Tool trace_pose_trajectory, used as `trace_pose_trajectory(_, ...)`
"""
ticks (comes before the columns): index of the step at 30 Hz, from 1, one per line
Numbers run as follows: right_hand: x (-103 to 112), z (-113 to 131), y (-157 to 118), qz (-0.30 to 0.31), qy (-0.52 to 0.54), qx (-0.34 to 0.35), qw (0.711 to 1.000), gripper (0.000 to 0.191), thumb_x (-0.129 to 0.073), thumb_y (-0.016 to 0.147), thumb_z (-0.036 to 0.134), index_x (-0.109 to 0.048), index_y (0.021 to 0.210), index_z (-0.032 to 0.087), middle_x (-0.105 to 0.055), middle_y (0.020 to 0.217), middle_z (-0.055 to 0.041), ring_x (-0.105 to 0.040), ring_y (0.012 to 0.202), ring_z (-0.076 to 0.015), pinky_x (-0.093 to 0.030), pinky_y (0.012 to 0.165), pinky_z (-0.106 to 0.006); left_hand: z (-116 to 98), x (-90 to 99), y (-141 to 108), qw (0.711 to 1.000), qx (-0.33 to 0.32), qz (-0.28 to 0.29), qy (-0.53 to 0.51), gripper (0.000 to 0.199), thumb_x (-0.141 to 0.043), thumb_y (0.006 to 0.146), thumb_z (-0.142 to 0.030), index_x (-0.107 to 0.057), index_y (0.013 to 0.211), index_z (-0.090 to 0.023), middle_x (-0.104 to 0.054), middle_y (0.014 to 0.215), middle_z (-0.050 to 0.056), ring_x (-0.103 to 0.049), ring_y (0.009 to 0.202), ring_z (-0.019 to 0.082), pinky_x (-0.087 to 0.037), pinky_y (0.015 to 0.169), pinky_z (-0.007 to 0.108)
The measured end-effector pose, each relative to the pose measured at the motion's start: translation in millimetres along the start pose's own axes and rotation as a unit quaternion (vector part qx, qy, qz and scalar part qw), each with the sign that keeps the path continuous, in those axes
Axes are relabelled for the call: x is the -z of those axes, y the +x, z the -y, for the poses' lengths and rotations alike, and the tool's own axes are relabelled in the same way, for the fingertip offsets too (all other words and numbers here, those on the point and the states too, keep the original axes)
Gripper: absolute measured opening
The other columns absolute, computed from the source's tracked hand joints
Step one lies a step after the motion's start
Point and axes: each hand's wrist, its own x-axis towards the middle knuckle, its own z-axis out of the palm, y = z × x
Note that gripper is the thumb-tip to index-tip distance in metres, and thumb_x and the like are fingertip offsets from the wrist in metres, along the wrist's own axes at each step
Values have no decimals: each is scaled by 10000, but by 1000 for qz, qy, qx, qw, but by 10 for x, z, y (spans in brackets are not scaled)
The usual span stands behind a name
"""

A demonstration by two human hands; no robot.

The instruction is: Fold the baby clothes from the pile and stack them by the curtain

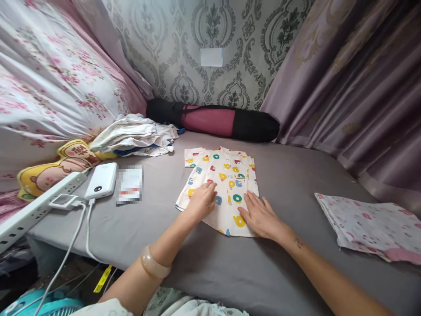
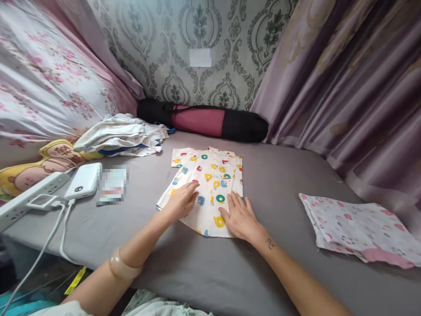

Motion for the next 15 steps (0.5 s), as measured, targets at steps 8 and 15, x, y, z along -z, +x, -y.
trace_pose_trajectory(8,419,427,1072,-69,40,98,992,380,-267,1004,310,-609,1099,174,-629,1230,-120,-543,1179,-220,-301,1063,-389,522,262,-330,983,158,-28,85,216,-390,942,-238,-552,1079,-196,-592,1076,101,-568,1037,245,-462,906,383)
trace_pose_trajectory(15,265,761,2253,-48,69,44,995,544,-199,1009,363,-340,1466,103,-265,1575,-140,-166,1466,-225,-105,1175,-415,525,195,-393,975,192,-43,107,216,-410,935,-246,-563,1084,-215,-533,937,68,-545,862,208,-472,790,331)
